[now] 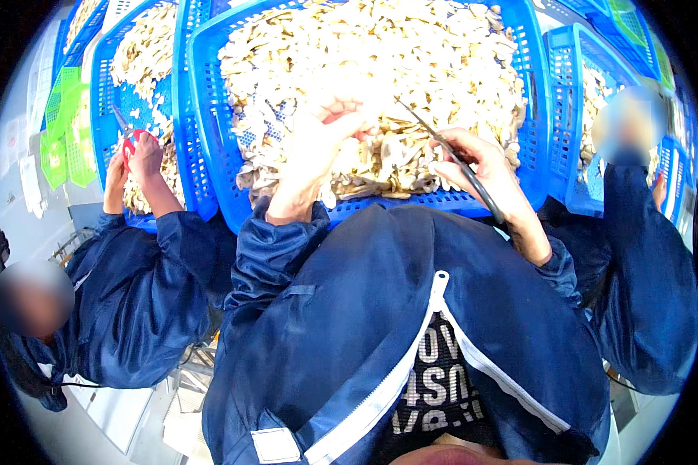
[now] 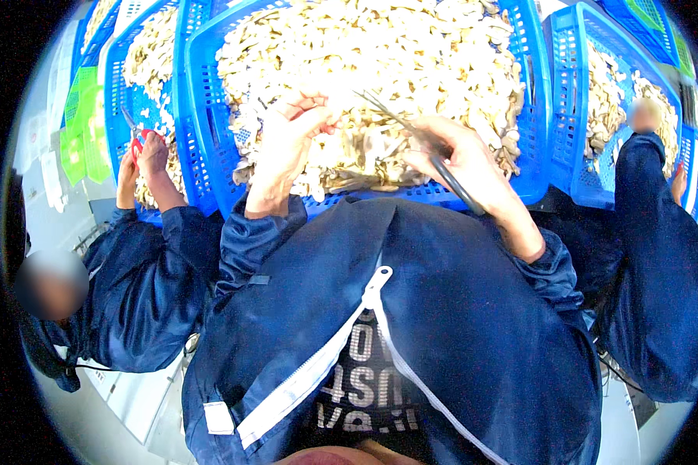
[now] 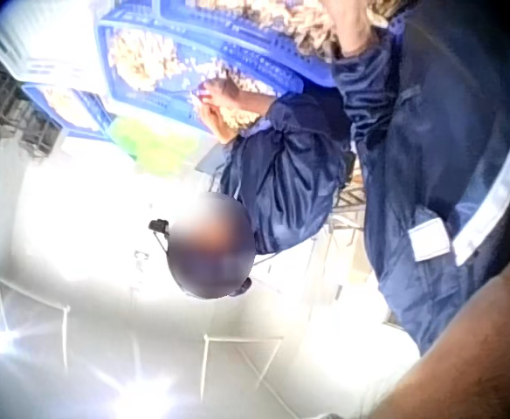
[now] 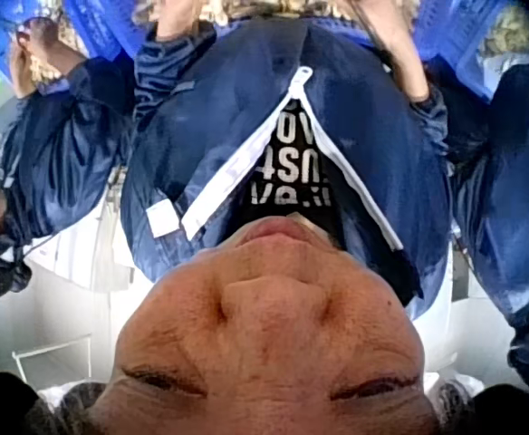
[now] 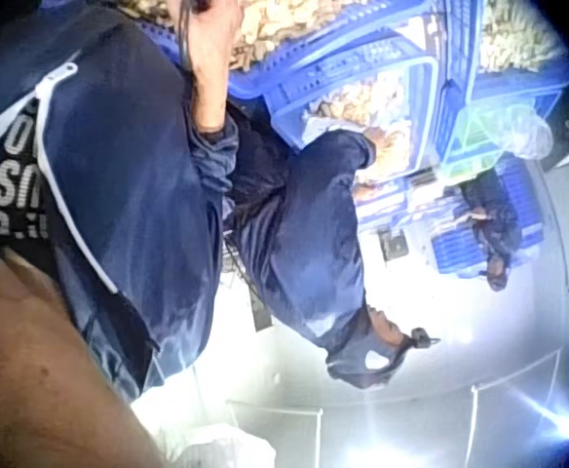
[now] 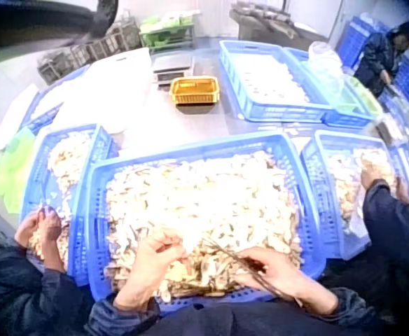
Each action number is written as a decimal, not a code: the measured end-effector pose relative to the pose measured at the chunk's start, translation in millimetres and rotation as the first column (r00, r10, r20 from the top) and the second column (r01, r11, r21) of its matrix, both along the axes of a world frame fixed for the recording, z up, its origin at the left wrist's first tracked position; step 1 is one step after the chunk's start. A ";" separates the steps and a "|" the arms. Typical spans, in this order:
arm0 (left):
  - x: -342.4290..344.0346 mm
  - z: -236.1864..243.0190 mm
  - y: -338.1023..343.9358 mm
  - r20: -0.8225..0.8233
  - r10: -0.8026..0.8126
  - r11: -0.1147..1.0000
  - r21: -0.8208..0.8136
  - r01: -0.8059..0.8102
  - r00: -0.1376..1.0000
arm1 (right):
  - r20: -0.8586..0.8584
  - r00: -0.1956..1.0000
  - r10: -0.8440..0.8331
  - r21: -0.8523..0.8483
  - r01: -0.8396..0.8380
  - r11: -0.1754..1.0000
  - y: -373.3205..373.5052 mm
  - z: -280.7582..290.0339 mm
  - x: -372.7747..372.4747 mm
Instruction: The person uses scissors to trim the ends of mushroom pieces in a blue basket. They repeatedly pick up individual pieces, cut the ends, and drop them back into the basket. Other workers are visible nearby performing the same task.
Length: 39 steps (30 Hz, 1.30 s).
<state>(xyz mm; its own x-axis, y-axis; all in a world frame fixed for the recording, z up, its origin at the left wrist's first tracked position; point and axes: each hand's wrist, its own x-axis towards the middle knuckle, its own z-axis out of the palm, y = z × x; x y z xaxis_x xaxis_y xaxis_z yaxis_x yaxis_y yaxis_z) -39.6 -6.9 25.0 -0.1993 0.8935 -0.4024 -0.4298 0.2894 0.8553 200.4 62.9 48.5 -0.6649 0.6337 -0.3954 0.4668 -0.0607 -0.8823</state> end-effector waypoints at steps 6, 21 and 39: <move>13.8 -3.8 -2.9 -0.039 -0.077 0.997 0.028 0.078 0.996 | 0.064 0.998 -0.006 -0.100 0.013 0.995 -0.8 5.8 -4.2; -38.7 -53.7 -25.7 0.427 -0.187 0.972 0.209 0.105 0.885 | -0.028 0.992 -0.123 -0.150 0.117 0.982 9.9 11.2 24.8; -26.9 -110.4 38.6 -0.655 -0.242 0.933 0.044 0.356 0.715 | 0.001 0.962 -0.274 -0.052 0.274 0.960 10.6 0.9 50.6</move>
